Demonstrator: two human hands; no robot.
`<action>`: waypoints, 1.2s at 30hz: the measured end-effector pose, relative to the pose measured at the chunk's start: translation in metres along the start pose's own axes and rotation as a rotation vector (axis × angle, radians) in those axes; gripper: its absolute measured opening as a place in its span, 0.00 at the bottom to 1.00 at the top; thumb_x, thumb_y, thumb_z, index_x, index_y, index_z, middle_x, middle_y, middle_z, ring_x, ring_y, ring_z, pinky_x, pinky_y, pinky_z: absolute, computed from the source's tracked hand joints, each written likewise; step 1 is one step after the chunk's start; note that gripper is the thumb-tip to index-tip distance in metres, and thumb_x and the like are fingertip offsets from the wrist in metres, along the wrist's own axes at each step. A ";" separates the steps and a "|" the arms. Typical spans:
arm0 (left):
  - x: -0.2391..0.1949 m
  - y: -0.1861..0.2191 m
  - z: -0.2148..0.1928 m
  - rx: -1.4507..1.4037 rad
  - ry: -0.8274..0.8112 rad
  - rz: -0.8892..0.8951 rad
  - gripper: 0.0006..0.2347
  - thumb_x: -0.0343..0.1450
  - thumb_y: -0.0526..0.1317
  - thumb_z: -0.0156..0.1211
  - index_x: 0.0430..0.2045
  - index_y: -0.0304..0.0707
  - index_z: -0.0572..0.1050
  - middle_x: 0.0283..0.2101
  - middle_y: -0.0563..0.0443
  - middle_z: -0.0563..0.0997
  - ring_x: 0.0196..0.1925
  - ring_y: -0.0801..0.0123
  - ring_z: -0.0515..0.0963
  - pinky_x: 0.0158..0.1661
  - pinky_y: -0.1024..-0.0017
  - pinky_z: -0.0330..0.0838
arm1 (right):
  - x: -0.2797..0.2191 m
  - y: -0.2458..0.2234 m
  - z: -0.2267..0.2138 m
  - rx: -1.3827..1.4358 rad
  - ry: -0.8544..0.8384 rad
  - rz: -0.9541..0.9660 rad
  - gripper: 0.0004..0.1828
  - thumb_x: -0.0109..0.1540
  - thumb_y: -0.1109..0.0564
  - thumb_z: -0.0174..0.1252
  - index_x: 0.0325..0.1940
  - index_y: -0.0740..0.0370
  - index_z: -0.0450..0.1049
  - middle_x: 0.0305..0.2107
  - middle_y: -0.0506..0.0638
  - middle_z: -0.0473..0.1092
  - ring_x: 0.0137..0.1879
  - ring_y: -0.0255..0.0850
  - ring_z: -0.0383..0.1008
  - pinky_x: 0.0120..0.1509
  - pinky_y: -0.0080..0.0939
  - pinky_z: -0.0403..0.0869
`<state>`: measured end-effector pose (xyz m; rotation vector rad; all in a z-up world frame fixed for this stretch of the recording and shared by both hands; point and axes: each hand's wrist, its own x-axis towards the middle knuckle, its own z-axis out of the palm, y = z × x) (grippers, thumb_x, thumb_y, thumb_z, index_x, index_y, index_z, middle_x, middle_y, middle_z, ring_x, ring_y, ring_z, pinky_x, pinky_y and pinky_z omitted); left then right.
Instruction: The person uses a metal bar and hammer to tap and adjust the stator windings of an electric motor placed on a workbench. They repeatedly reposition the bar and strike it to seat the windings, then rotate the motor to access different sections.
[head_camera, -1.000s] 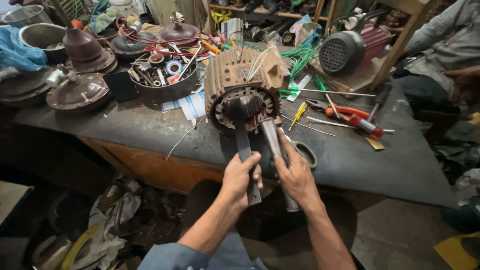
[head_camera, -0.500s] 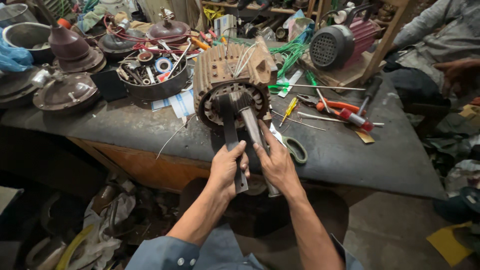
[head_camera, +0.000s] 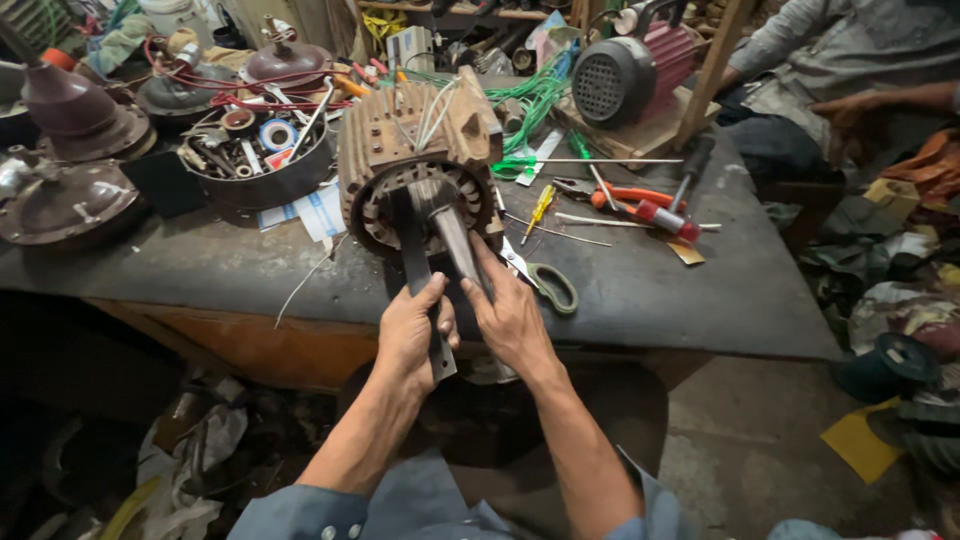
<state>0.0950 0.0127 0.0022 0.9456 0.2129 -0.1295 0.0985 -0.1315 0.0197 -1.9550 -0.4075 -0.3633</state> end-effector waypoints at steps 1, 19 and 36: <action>0.000 -0.001 0.002 -0.016 -0.003 -0.011 0.08 0.75 0.42 0.55 0.34 0.37 0.69 0.13 0.55 0.64 0.11 0.72 0.63 0.14 0.74 0.63 | 0.000 0.000 -0.002 0.006 0.014 -0.018 0.31 0.65 0.58 0.54 0.73 0.65 0.61 0.62 0.67 0.68 0.70 0.58 0.68 0.70 0.47 0.68; -0.004 -0.012 0.001 -0.001 0.008 0.022 0.08 0.76 0.42 0.55 0.35 0.36 0.67 0.14 0.53 0.64 0.13 0.68 0.63 0.16 0.71 0.61 | 0.006 0.004 -0.001 -0.049 -0.065 -0.072 0.28 0.68 0.56 0.53 0.73 0.63 0.63 0.61 0.69 0.69 0.67 0.62 0.70 0.68 0.49 0.69; -0.022 -0.007 0.009 -0.176 0.005 -0.031 0.07 0.75 0.41 0.56 0.37 0.37 0.69 0.13 0.54 0.63 0.12 0.69 0.62 0.18 0.71 0.60 | -0.003 0.001 -0.005 -0.056 0.141 -0.055 0.31 0.70 0.54 0.50 0.78 0.57 0.55 0.46 0.68 0.74 0.48 0.58 0.77 0.55 0.50 0.74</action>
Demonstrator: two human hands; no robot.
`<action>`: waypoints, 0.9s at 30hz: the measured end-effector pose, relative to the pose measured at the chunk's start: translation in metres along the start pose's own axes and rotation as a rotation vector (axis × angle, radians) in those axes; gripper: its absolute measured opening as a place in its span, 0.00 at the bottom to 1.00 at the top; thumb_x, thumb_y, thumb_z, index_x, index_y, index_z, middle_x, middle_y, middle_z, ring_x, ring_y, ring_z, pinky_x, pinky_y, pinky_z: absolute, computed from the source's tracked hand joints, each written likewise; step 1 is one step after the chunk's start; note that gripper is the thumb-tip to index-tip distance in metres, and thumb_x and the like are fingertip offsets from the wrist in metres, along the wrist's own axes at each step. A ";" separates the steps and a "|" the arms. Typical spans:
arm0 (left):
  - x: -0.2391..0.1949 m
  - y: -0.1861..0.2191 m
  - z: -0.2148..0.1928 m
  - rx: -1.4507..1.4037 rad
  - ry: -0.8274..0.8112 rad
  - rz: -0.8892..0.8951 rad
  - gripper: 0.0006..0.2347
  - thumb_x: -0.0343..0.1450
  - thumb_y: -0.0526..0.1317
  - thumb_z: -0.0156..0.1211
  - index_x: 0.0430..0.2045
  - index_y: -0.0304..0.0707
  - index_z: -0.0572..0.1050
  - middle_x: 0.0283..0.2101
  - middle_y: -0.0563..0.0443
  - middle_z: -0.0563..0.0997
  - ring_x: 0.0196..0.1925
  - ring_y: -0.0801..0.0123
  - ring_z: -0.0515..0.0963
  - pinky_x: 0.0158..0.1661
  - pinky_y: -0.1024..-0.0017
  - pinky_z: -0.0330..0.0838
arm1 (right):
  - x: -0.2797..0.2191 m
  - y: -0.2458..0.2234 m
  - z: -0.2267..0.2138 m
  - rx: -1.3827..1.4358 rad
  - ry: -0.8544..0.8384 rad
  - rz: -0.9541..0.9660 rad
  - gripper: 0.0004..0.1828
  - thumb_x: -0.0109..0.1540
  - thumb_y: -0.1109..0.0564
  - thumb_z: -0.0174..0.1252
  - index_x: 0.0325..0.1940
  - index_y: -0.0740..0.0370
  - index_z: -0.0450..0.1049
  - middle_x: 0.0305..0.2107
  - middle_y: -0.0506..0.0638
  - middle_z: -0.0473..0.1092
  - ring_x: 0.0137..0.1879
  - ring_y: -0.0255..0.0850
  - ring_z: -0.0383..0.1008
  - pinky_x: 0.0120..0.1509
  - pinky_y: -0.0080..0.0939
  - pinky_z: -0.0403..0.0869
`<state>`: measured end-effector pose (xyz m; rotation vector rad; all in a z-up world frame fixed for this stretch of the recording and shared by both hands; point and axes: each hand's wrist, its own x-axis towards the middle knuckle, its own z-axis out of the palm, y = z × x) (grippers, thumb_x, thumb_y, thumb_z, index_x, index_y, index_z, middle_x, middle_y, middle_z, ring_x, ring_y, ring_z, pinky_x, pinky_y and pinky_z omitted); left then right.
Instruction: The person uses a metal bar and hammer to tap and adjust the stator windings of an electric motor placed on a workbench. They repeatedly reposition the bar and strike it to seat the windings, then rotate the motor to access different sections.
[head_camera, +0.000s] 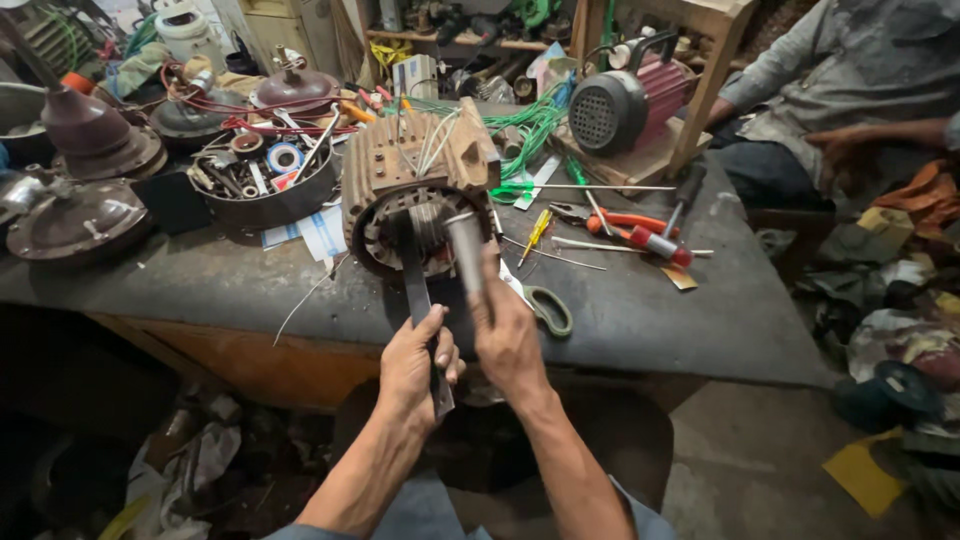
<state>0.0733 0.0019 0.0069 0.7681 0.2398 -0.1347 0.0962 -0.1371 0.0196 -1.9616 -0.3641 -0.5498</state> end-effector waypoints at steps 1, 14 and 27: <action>-0.004 -0.001 -0.001 -0.004 0.013 -0.007 0.07 0.75 0.41 0.56 0.37 0.37 0.69 0.14 0.54 0.63 0.13 0.70 0.62 0.18 0.72 0.60 | 0.000 0.000 0.001 -0.009 -0.062 -0.068 0.31 0.69 0.55 0.52 0.77 0.57 0.57 0.48 0.69 0.73 0.51 0.60 0.76 0.56 0.50 0.74; -0.028 -0.004 -0.007 0.008 -0.004 -0.038 0.08 0.75 0.43 0.54 0.38 0.37 0.71 0.12 0.53 0.62 0.10 0.68 0.62 0.17 0.73 0.60 | -0.004 -0.005 0.008 0.059 -0.099 0.128 0.33 0.68 0.54 0.53 0.78 0.54 0.57 0.46 0.65 0.74 0.42 0.62 0.76 0.49 0.52 0.74; -0.062 -0.011 -0.017 0.096 0.013 -0.069 0.08 0.74 0.41 0.54 0.38 0.34 0.71 0.11 0.53 0.63 0.08 0.70 0.62 0.14 0.73 0.59 | -0.017 -0.021 0.008 -0.023 -0.138 -0.216 0.31 0.70 0.55 0.53 0.78 0.56 0.59 0.49 0.67 0.74 0.51 0.58 0.76 0.52 0.50 0.74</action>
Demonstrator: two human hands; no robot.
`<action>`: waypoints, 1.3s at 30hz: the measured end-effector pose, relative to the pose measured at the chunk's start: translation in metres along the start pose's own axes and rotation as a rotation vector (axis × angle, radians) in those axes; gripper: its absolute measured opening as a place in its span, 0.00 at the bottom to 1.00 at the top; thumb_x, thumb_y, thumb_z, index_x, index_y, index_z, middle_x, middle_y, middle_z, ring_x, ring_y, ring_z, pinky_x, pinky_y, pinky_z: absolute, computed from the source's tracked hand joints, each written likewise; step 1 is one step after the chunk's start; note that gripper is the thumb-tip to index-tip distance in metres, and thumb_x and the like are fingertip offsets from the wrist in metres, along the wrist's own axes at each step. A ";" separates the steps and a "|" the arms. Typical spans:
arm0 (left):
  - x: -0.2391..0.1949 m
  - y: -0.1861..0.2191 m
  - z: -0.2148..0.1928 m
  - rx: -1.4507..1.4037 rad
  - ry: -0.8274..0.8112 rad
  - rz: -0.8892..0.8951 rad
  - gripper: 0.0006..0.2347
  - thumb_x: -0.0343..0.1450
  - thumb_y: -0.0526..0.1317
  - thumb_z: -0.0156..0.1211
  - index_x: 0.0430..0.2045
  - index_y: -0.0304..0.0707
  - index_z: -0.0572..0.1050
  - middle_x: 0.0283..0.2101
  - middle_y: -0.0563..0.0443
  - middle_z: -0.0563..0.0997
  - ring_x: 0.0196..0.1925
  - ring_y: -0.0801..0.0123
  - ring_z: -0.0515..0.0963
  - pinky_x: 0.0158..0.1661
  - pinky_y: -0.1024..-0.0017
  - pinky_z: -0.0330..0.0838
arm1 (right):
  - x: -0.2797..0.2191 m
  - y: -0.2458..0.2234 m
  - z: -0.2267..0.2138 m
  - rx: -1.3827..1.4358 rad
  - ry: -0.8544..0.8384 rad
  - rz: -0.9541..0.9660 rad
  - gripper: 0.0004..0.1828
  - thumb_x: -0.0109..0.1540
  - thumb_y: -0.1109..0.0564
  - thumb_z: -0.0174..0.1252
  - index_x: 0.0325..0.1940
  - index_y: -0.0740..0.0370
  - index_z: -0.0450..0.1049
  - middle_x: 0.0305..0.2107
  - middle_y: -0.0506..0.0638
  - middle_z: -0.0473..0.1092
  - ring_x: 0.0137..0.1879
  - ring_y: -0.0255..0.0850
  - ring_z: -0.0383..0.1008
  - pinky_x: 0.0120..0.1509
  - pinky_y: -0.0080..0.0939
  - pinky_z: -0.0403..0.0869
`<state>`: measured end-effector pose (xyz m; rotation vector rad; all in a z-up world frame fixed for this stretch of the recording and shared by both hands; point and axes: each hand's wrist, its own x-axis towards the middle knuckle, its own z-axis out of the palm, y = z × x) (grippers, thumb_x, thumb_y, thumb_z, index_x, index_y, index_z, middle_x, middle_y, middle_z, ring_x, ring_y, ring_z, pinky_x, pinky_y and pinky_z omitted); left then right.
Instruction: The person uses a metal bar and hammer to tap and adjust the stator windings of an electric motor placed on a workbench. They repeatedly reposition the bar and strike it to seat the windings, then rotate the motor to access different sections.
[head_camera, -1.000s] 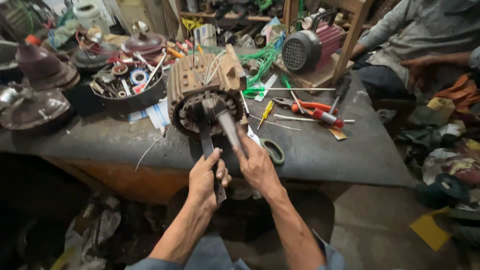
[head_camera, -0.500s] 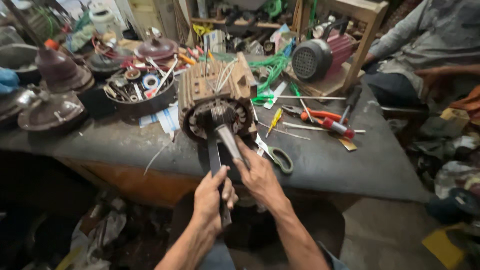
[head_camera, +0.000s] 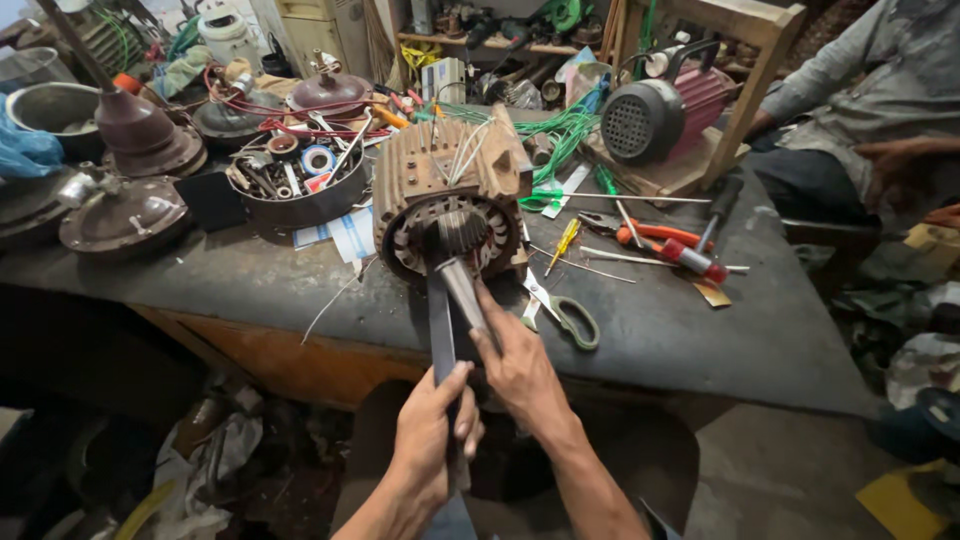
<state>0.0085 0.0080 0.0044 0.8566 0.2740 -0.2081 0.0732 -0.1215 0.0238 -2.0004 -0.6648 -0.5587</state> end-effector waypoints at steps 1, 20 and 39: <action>-0.002 0.000 -0.006 0.071 0.011 -0.010 0.09 0.73 0.42 0.54 0.38 0.34 0.72 0.10 0.52 0.63 0.07 0.68 0.62 0.13 0.73 0.59 | 0.002 -0.002 -0.003 0.061 -0.017 0.176 0.32 0.69 0.55 0.53 0.78 0.53 0.59 0.44 0.64 0.74 0.43 0.53 0.75 0.46 0.47 0.74; -0.018 0.114 -0.068 0.516 -0.040 0.319 0.09 0.66 0.28 0.55 0.38 0.29 0.71 0.16 0.47 0.73 0.17 0.69 0.72 0.21 0.73 0.68 | 0.125 0.064 -0.057 -0.160 0.176 0.207 0.34 0.72 0.32 0.50 0.76 0.51 0.68 0.49 0.59 0.62 0.49 0.47 0.71 0.53 0.48 0.74; -0.009 0.098 -0.172 0.353 0.263 0.298 0.08 0.67 0.28 0.55 0.38 0.32 0.71 0.16 0.46 0.73 0.16 0.68 0.71 0.20 0.70 0.68 | 0.211 -0.004 0.023 -0.382 -0.076 -0.087 0.39 0.65 0.26 0.52 0.71 0.50 0.70 0.48 0.63 0.63 0.48 0.62 0.73 0.54 0.59 0.73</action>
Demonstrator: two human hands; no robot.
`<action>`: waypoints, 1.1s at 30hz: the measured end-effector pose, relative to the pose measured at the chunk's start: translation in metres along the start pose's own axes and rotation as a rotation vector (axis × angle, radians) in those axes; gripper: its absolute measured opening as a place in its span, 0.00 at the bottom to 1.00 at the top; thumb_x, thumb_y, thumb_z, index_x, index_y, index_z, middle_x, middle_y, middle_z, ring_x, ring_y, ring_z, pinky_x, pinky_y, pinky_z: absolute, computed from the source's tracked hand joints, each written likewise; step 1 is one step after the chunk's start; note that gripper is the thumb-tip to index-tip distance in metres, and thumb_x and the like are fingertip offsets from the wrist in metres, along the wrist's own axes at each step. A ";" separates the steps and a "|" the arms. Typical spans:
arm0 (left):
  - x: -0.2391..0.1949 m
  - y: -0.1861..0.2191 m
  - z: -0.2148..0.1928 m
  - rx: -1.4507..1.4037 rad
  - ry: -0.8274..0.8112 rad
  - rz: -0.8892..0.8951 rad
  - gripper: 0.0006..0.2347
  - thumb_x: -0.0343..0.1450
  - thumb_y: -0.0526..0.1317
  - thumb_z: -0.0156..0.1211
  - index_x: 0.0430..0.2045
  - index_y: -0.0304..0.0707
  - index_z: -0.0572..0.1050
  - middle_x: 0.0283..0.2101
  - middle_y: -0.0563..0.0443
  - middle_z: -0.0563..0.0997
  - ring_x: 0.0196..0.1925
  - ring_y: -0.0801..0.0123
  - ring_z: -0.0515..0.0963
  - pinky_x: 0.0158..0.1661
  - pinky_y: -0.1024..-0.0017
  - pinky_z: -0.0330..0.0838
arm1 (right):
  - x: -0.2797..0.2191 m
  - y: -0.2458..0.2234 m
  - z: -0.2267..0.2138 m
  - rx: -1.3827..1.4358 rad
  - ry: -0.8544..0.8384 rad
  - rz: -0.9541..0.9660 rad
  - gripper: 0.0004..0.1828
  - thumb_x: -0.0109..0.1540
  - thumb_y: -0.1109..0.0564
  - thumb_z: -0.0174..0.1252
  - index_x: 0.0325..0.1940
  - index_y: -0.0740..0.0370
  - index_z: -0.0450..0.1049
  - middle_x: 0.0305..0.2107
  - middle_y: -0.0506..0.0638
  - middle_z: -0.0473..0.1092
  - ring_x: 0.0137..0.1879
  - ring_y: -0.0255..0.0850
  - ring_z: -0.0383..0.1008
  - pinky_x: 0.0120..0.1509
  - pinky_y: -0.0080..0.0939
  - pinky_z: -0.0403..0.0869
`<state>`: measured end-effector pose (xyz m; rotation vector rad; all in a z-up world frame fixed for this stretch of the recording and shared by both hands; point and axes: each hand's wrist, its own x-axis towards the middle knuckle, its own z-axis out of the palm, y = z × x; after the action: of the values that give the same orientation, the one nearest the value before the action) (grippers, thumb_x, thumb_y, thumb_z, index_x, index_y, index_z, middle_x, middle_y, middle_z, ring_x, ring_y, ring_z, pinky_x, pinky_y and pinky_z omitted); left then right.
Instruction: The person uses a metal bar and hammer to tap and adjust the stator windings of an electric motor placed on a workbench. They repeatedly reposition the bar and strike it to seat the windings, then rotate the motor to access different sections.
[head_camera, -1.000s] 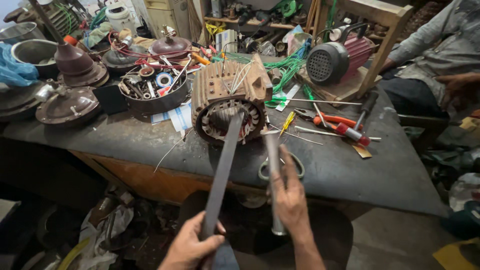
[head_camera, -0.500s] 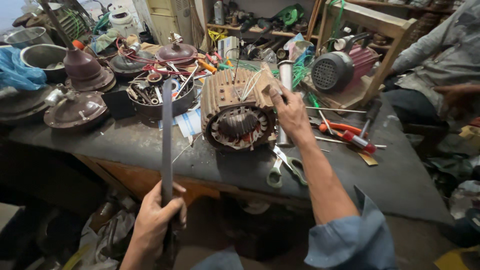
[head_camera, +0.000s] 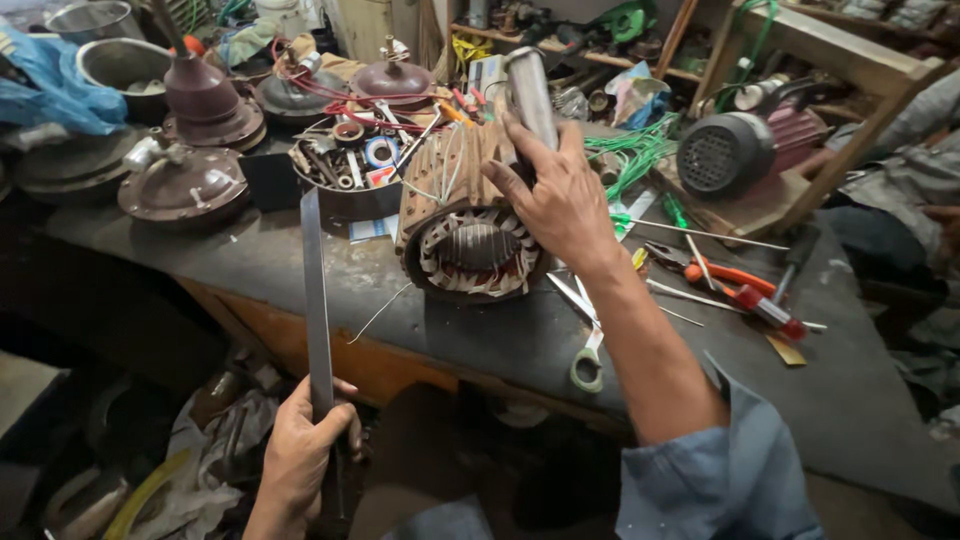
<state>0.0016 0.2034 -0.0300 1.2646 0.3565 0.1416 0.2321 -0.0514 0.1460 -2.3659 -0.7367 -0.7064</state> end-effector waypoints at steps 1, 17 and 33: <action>0.000 -0.001 0.000 -0.015 0.002 -0.001 0.08 0.67 0.28 0.55 0.38 0.33 0.71 0.16 0.47 0.73 0.16 0.68 0.71 0.20 0.70 0.68 | 0.004 -0.003 0.000 0.009 0.008 -0.071 0.38 0.65 0.26 0.53 0.70 0.51 0.71 0.49 0.62 0.64 0.49 0.62 0.74 0.55 0.58 0.73; 0.089 0.092 0.011 -0.032 0.039 0.646 0.04 0.67 0.31 0.57 0.33 0.32 0.73 0.55 0.45 0.80 0.44 0.70 0.76 0.50 0.74 0.70 | 0.049 -0.094 0.034 -0.085 -0.294 -0.294 0.31 0.60 0.34 0.64 0.65 0.42 0.74 0.53 0.64 0.63 0.49 0.61 0.75 0.54 0.56 0.74; 0.152 0.125 0.060 -0.097 -0.217 0.649 0.03 0.67 0.28 0.56 0.31 0.30 0.75 0.57 0.49 0.79 0.42 0.79 0.72 0.44 0.79 0.67 | 0.044 -0.063 0.013 0.099 -0.298 -0.121 0.34 0.61 0.31 0.60 0.68 0.42 0.72 0.48 0.60 0.64 0.56 0.56 0.69 0.63 0.49 0.68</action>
<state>0.1754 0.2318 0.0763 1.2481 -0.2562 0.5612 0.2279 0.0151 0.1858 -2.3769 -1.0229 -0.3568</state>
